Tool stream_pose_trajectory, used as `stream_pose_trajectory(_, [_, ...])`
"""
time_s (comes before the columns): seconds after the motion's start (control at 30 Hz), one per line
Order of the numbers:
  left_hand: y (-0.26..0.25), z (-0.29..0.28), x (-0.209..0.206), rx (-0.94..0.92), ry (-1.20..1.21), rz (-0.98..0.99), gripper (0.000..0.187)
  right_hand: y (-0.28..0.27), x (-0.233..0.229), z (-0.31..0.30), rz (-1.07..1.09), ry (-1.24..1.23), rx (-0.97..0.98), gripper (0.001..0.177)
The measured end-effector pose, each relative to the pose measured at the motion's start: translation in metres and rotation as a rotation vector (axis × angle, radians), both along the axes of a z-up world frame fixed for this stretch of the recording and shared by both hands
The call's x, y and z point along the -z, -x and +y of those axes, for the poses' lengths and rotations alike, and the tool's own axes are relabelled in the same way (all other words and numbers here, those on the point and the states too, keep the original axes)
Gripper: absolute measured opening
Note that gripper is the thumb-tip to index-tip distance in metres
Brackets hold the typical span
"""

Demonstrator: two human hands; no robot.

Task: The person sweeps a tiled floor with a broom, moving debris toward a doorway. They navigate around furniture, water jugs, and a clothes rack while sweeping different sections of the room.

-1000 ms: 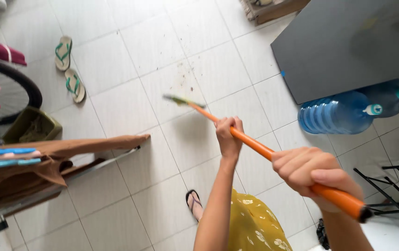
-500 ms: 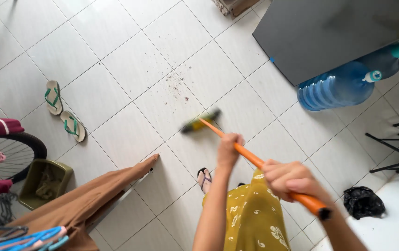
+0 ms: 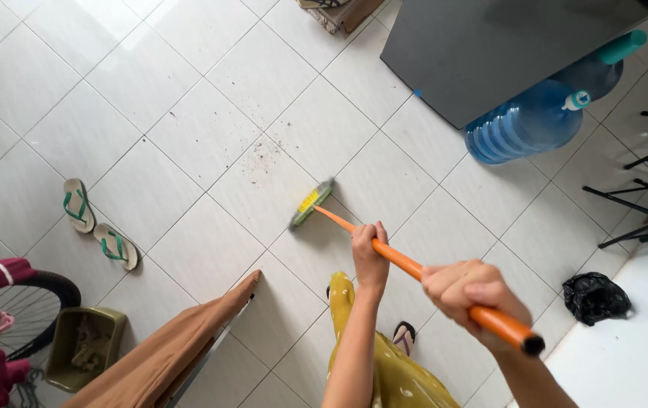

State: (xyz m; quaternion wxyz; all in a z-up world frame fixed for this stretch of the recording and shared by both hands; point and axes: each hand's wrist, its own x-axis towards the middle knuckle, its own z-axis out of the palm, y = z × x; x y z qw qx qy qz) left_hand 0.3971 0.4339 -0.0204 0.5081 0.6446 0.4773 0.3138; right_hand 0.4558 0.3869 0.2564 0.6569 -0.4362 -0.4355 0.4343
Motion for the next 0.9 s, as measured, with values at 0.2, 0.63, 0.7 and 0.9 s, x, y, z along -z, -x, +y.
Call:
stream_pose_trajectory(0.2, [0.005, -0.021, -0.034, 0.04, -0.208, -0.133, 0.042, 0.014, -0.05, -0.005, -0.071, 0.243, 0.174, 0.044])
stream_pose_trajectory(0.63, [-0.05, -0.103, -0.051, 0.566, -0.005, -0.066, 0.042, -0.048, -0.05, -0.081, -0.198, 0.158, 0.305, 0.03])
stream_pose_trajectory(0.7, [-0.05, -0.101, -0.021, 0.78, 0.073, -0.052, 0.039, -0.045, -0.013, -0.072, -0.11, 0.176, 0.284, 0.049])
stream_pose_trajectory(0.9, [-0.006, -0.038, 0.079, 0.738, 0.12, -0.058, 0.022, -0.008, 0.06, -0.075, -0.191, 0.245, 0.015, 0.039])
